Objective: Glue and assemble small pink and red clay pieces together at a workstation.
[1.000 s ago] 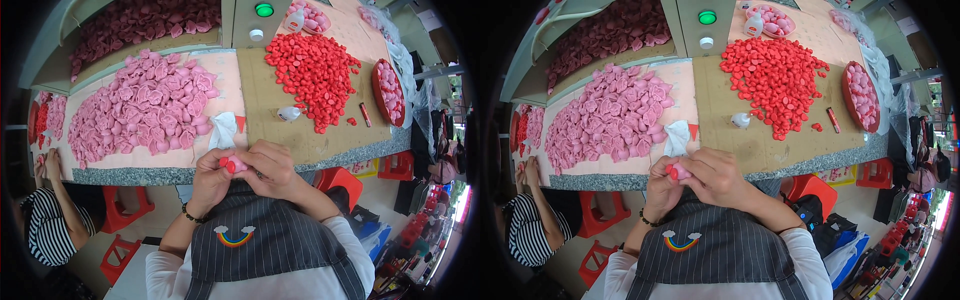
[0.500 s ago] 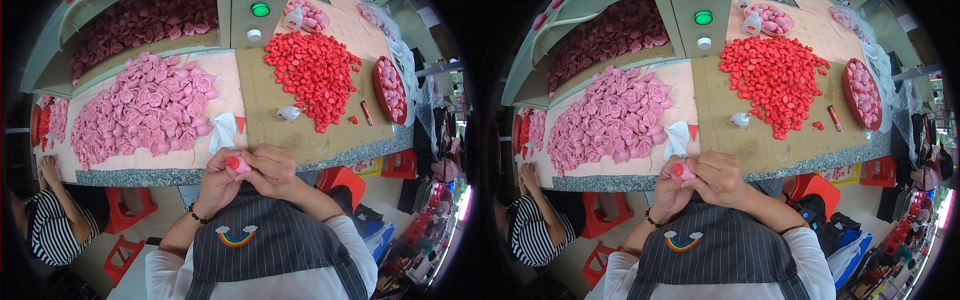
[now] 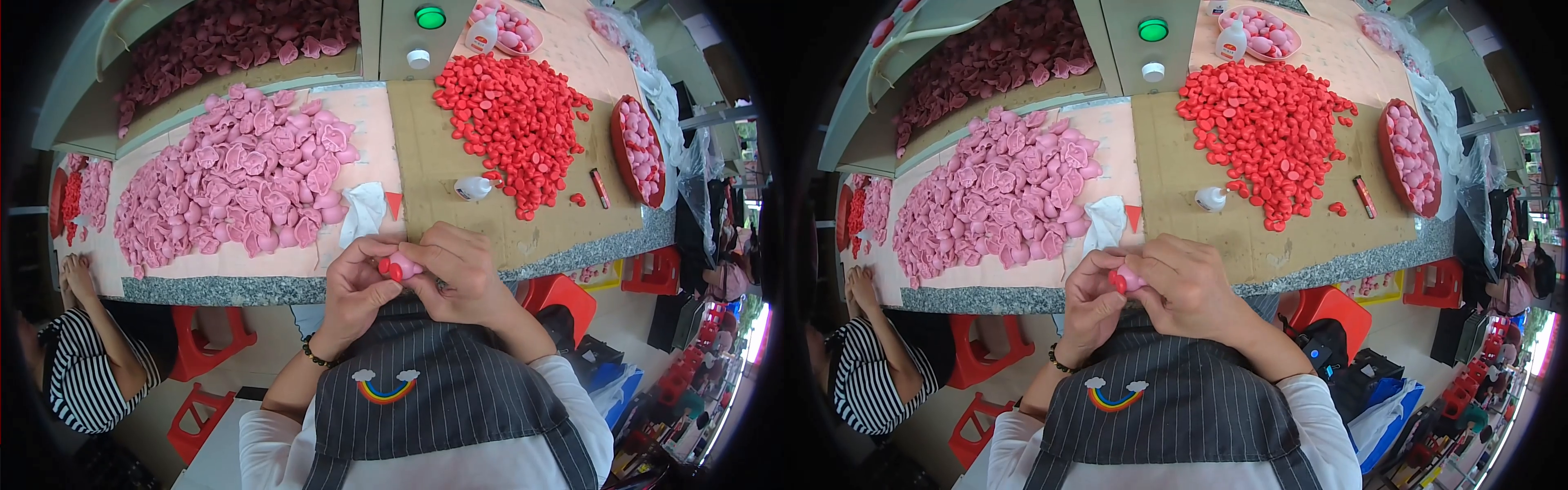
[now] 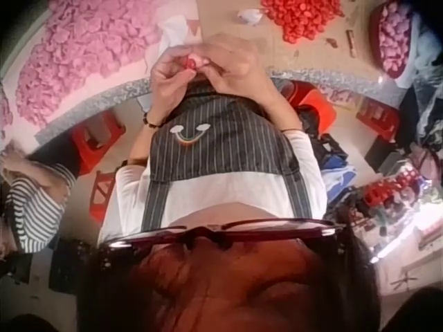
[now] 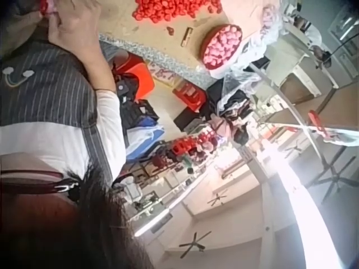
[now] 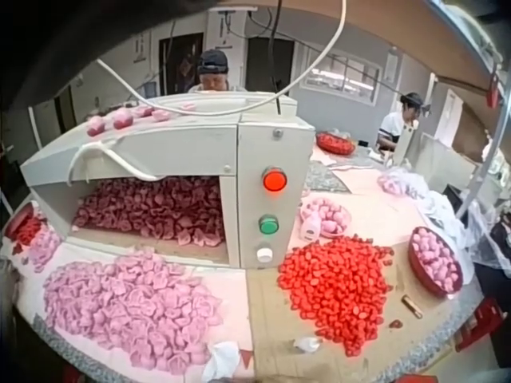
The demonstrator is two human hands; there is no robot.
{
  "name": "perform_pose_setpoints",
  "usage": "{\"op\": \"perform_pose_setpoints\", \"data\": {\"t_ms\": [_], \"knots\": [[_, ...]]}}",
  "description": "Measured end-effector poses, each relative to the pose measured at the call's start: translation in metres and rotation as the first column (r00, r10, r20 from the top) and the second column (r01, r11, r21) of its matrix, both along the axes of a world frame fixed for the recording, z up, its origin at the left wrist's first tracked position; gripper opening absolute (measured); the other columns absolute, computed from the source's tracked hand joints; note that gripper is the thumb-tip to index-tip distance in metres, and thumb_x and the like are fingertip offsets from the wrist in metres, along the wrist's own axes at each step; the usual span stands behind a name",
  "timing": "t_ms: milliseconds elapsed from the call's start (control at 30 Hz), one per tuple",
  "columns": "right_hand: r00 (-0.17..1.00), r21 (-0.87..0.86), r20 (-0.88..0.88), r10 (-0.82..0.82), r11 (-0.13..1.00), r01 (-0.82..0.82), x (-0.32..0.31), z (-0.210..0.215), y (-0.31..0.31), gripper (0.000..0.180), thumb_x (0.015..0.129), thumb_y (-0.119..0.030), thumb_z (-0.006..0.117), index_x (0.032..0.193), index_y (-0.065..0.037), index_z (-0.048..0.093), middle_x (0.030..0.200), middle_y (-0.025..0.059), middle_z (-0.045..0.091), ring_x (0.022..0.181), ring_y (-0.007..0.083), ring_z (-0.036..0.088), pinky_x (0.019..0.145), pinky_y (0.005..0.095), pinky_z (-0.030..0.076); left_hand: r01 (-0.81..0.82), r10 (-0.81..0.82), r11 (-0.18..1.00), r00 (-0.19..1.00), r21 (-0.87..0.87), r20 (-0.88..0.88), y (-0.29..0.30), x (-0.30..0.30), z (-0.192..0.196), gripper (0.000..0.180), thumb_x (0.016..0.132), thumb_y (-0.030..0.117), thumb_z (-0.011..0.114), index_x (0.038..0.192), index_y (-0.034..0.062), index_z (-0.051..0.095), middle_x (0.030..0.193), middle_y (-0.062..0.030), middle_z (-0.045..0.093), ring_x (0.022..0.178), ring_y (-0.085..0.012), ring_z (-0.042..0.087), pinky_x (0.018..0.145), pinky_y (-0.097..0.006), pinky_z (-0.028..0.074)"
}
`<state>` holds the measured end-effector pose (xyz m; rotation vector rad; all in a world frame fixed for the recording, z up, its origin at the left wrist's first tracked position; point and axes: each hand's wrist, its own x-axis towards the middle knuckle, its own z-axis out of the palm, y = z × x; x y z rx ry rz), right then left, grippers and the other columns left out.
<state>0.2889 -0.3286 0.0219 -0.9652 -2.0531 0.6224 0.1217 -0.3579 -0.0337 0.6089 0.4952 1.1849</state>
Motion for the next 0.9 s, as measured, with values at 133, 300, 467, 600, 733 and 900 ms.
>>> {"op": "perform_pose_setpoints", "data": {"t_ms": [133, 300, 467, 600, 733, 900], "knots": [[0.983, 0.071, 0.176, 0.043, 0.996, -0.056, -0.001, 0.009, 0.001, 0.034, 0.057, -0.001, 0.072, 0.089, 0.0, 0.062, 0.082, 0.0093, 0.057, 0.069, 0.0267, 0.056, 0.06, 0.0358, 0.046, -0.038, 0.076, 0.983, 0.973, 0.178, -0.216, 0.001, -0.001, 0.002, 0.03, 0.084, -0.003, 0.064, 0.112, -0.0024, 0.051, 0.108, -0.0145, 0.06, 0.102, -0.0191, 0.061, 0.087, -0.032, 0.052], [0.986, -0.07, -0.158, -0.057, 0.996, 0.046, -0.005, -0.004, -0.003, 0.039, 0.059, -0.006, 0.08, 0.095, 0.002, 0.066, 0.082, 0.0112, 0.056, 0.075, 0.0259, 0.055, 0.064, 0.0338, 0.046, 0.127, -0.105, 0.987, 0.974, -0.101, 0.201, 0.002, -0.005, -0.002, 0.029, 0.089, 0.011, 0.062, 0.112, -0.0033, 0.052, 0.11, -0.0168, 0.06, 0.105, -0.0245, 0.06, 0.092, -0.036, 0.049], [0.989, -0.068, -0.145, -0.037, 0.997, 0.028, -0.007, -0.013, -0.007, 0.042, 0.061, -0.01, 0.081, 0.098, 0.002, 0.066, 0.088, 0.012, 0.057, 0.079, 0.0252, 0.055, 0.068, 0.0328, 0.046, 0.257, -0.181, 0.949, 0.918, -0.182, 0.352, -0.001, -0.002, -0.003, 0.037, 0.093, 0.025, 0.057, 0.115, -0.0044, 0.051, 0.112, -0.0183, 0.06, 0.108, -0.0288, 0.059, 0.096, -0.038, 0.046], [0.992, -0.027, -0.124, -0.01, 1.0, 0.007, -0.005, -0.014, -0.007, 0.042, 0.06, -0.008, 0.079, 0.099, 0.002, 0.067, 0.087, 0.0126, 0.058, 0.074, 0.0264, 0.055, 0.064, 0.0334, 0.046, 0.239, -0.181, 0.955, 0.939, -0.174, 0.293, -0.003, -0.004, 0.0, 0.036, 0.088, 0.016, 0.064, 0.116, -0.0047, 0.052, 0.111, -0.0161, 0.061, 0.105, -0.0243, 0.06, 0.093, -0.035, 0.048], [0.995, 0.053, -0.1, 0.019, 0.998, -0.014, -0.008, -0.019, -0.01, 0.047, 0.054, -0.003, 0.074, 0.099, 0.004, 0.064, 0.089, 0.0131, 0.06, 0.07, 0.0272, 0.054, 0.062, 0.0354, 0.046, 0.196, -0.167, 0.971, 0.966, -0.136, 0.195, -0.004, -0.007, -0.011, 0.034, 0.084, 0.006, 0.068, 0.112, -0.0053, 0.054, 0.107, -0.0128, 0.063, 0.097, -0.0182, 0.062, 0.087, -0.03, 0.05], [0.993, 0.216, -0.087, 0.074, 0.975, -0.054, -0.007, -0.021, -0.006, 0.043, 0.055, -0.003, 0.075, 0.096, 0.008, 0.066, 0.08, 0.0127, 0.059, 0.066, 0.0249, 0.053, 0.056, 0.0328, 0.044, 0.151, -0.144, 0.981, 0.988, -0.126, 0.061, -0.005, -0.005, -0.001, 0.03, 0.083, 0.014, 0.07, 0.101, -0.0055, 0.055, 0.094, -0.0094, 0.062, 0.088, -0.0158, 0.06, 0.082, -0.029, 0.049]]}}
